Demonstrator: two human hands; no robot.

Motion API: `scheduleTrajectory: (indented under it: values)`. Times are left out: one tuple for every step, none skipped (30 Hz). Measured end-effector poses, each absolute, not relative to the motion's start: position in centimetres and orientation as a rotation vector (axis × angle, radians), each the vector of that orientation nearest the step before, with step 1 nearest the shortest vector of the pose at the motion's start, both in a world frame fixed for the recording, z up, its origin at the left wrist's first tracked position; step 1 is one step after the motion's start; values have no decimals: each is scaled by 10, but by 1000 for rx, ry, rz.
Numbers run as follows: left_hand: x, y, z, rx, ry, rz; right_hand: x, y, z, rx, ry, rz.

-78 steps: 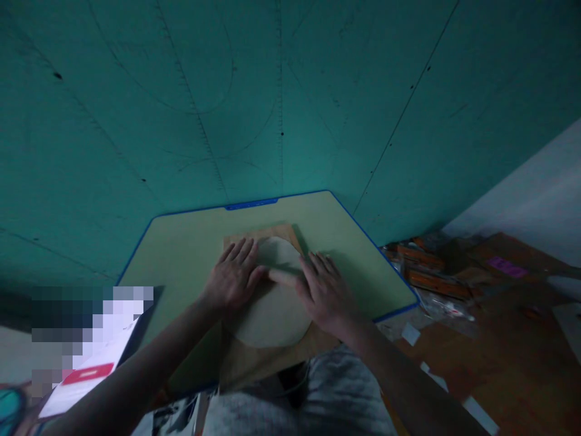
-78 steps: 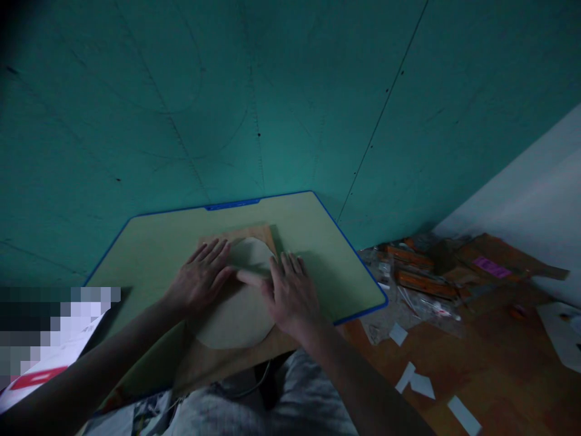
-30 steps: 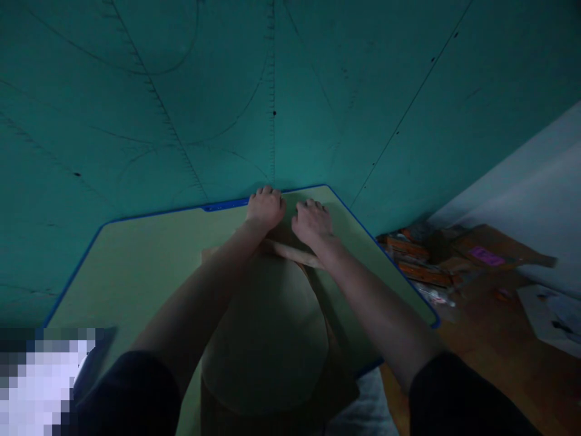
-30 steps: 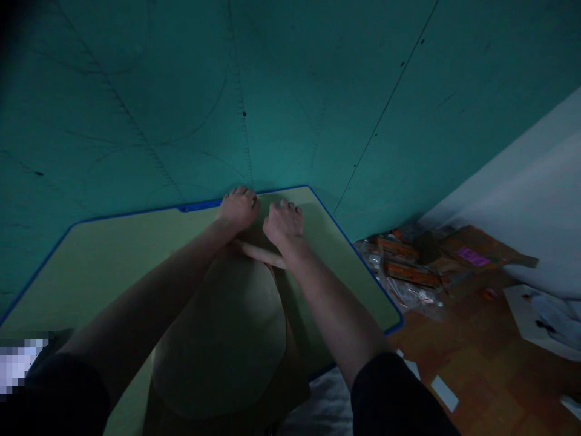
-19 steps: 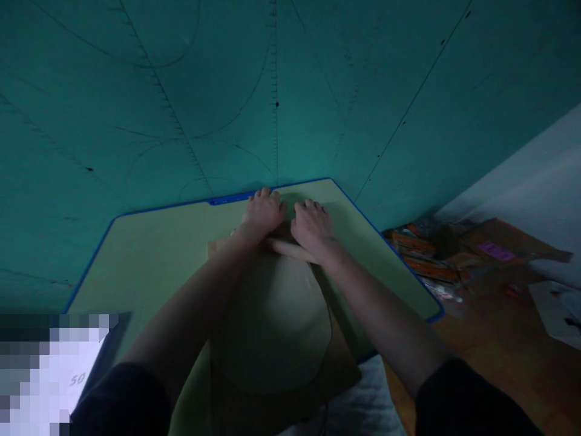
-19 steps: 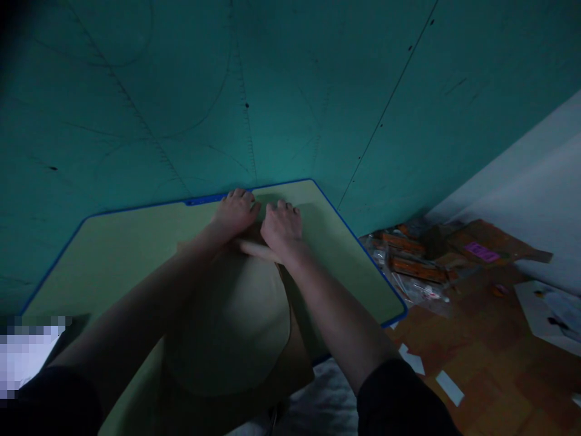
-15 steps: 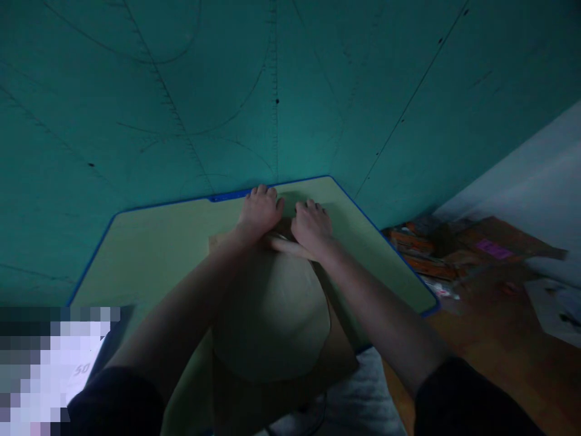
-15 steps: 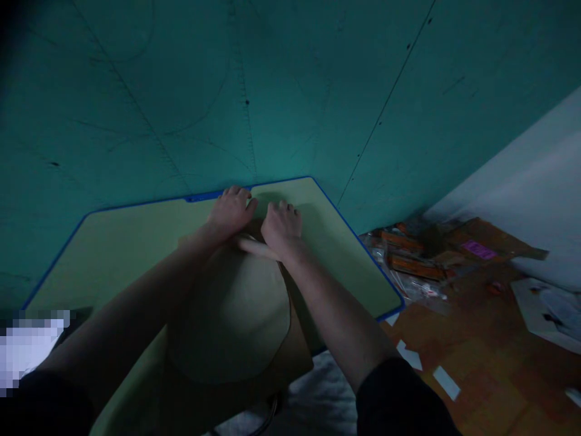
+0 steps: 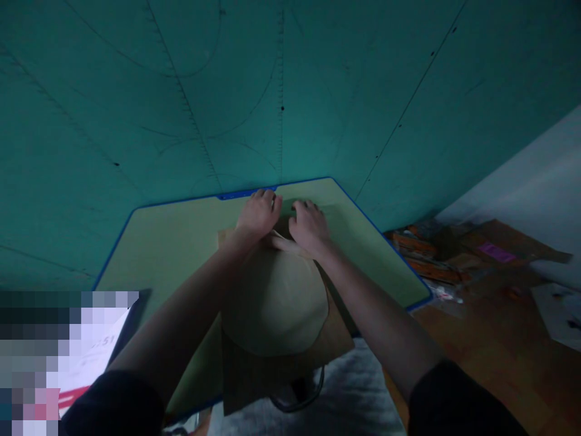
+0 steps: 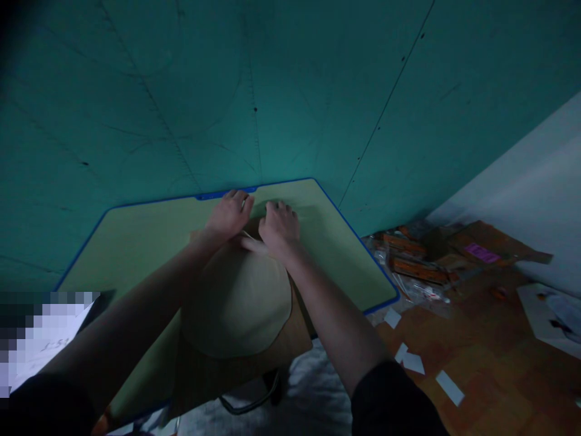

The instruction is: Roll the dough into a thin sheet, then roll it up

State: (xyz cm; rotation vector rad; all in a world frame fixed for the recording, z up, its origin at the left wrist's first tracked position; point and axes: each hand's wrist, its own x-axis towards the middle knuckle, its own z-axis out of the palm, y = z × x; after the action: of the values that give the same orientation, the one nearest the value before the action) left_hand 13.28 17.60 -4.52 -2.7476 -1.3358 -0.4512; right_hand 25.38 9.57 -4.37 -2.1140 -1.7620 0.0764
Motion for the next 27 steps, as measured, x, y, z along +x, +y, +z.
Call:
scheduleTrajectory:
  values:
    - [132,176,-44,-2747,-1333,-454,255,97,-44,-2066,-1760,96]
    - [133,176,-43,-2745,-1333,-457,257,99,-44,-2008,-1758,112]
    - [133,176,-43,-2744,-1332,-459,259,99,-44,-1940,-1759,127]
    - [133,176,-43,-2744,-1328,-459,262,99,-44,-1862,-1765,152]
    - [134,176,-43,-2742,-1326,-461,265,99,-44,-1780,-1780,194]
    - [134,177,-43,-2737,-1329,-467,269,97,-44,-1702,-1797,245]
    - [135,177,-44,-2729,-1339,-475,271,94,-44,-1637,-1817,295]
    - [135,177,-45,-2721,-1354,-486,274,91,-43,-1590,-1837,342]
    - [135,178,-45,-2713,-1369,-499,275,89,-42,-1563,-1856,389]
    - [135,178,-46,-2706,-1384,-511,276,86,-42,-1554,-1870,442]
    - [135,178,-46,-2701,-1394,-521,276,84,-41,-1559,-1878,508]
    - [134,177,-47,-2699,-1398,-528,276,83,-40,-1568,-1880,590]
    - [134,177,-47,-2700,-1398,-533,276,82,-39,-1574,-1878,682]
    - [134,177,-48,-2702,-1396,-536,275,82,-38,-1576,-1870,760]
    - [134,177,-48,-2704,-1396,-539,274,82,-37,-1577,-1865,813]
    - [133,177,-48,-2706,-1399,-544,274,82,-37,-1573,-1867,840]
    - [133,177,-49,-2706,-1407,-550,273,83,-36,-1561,-1874,857]
    - [133,178,-49,-2703,-1417,-558,273,83,-36,-1544,-1880,871]
    - [133,178,-49,-2700,-1427,-567,273,83,-36,-1526,-1881,888]
    - [132,178,-49,-2698,-1433,-574,272,83,-36,-1512,-1874,909]
    - [132,178,-49,-2699,-1432,-577,272,84,-37,-1503,-1863,929]
    - [132,178,-49,-2702,-1425,-576,273,84,-37,-1503,-1855,940]
    - [132,178,-49,-2709,-1413,-572,273,85,-37,-1515,-1859,938]
    - [132,177,-49,-2716,-1400,-565,273,87,-38,-1533,-1878,922]
    - [132,177,-48,-2723,-1387,-556,274,89,-38,-1546,-1907,898]
    - [132,177,-48,-2728,-1379,-549,275,91,-38,-1554,-1937,872]
    - [132,176,-48,-2732,-1376,-543,276,93,-37,-1559,-1963,851]
